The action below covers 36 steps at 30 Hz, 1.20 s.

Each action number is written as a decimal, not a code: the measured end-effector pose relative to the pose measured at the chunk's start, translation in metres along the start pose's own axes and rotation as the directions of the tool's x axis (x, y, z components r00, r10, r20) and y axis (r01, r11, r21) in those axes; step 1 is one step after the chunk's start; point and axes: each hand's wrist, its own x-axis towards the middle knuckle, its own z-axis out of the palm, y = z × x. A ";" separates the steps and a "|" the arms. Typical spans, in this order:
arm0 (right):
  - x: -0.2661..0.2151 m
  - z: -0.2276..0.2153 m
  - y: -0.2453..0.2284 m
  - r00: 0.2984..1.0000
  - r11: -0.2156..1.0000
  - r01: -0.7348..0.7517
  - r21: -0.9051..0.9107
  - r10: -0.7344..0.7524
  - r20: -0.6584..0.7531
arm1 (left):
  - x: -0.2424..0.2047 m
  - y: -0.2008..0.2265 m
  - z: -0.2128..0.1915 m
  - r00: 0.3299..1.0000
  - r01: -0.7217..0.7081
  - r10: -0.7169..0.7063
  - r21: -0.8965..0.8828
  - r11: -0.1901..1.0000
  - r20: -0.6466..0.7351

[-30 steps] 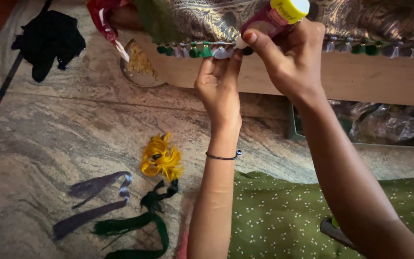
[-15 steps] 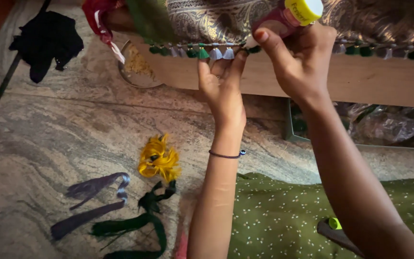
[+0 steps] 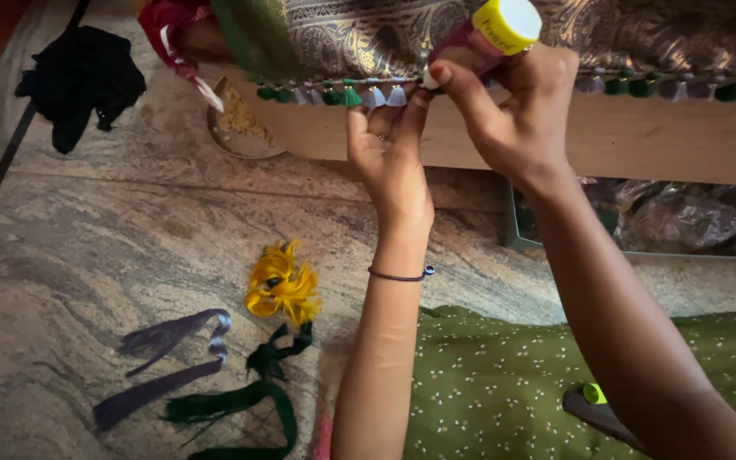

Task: The recorder is applying liquid adhesive from a small bottle to the decorative trim of a green and gold saree.

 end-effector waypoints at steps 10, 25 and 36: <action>-0.015 -0.022 0.020 0.985 0.975 -0.143 0.172 0.157 -0.072 | -0.003 -0.008 0.009 0.990 0.109 -0.120 0.139 0.984 0.070; -0.010 -0.025 0.007 0.999 0.997 -0.049 -0.062 0.049 -0.009 | -0.007 -0.012 0.011 0.995 0.081 -0.087 0.118 0.990 0.044; -0.020 -0.042 0.019 0.984 0.980 -0.152 0.125 0.162 -0.071 | -0.012 -0.021 0.021 0.988 0.083 -0.104 0.172 0.982 0.116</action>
